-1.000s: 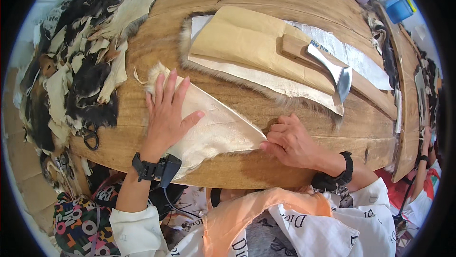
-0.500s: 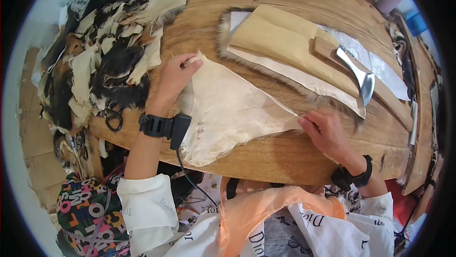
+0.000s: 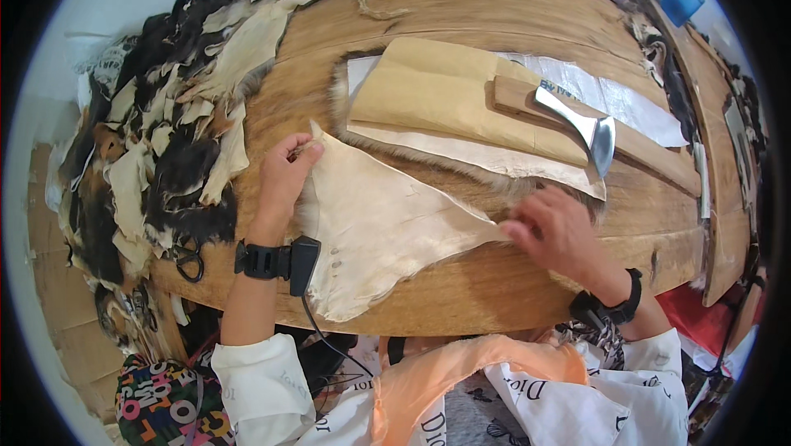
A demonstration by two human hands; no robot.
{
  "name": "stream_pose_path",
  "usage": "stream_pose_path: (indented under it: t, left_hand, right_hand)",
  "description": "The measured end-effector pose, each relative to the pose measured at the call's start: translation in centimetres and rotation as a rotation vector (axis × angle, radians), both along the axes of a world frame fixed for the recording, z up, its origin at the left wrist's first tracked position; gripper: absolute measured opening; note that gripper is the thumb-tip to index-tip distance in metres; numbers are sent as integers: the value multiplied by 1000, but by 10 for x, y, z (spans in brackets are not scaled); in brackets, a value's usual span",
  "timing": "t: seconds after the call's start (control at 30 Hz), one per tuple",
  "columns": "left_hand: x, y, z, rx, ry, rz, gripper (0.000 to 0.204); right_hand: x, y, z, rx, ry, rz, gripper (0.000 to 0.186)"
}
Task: Scraping and hand-sewing fur hides on a wooden workbench in a workshop.
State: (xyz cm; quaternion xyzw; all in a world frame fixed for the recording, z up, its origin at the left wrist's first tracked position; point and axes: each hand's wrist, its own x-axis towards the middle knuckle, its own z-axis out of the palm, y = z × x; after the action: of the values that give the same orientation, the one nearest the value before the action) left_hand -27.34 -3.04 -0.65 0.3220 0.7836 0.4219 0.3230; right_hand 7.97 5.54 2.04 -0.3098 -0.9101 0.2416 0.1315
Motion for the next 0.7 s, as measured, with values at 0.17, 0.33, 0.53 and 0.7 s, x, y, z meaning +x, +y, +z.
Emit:
stream_pose_path:
  t: [0.17, 0.33, 0.53, 0.7]
  left_hand:
    - [5, 7, 2, 108, -144, 0, 27]
    - [1, 15, -10, 10, -36, -60, 26]
    - [8, 17, -17, -22, 265, -40, 24]
    - [10, 15, -11, -14, 136, -20, 22]
  right_hand:
    - [6, -4, -8, 41, 45, 85, 17]
    - [15, 5, -7, 21, -1, -31, 15]
    - [17, 8, -7, 60, 26, -120, 14]
    - [17, 17, -10, 136, -44, -169, 22]
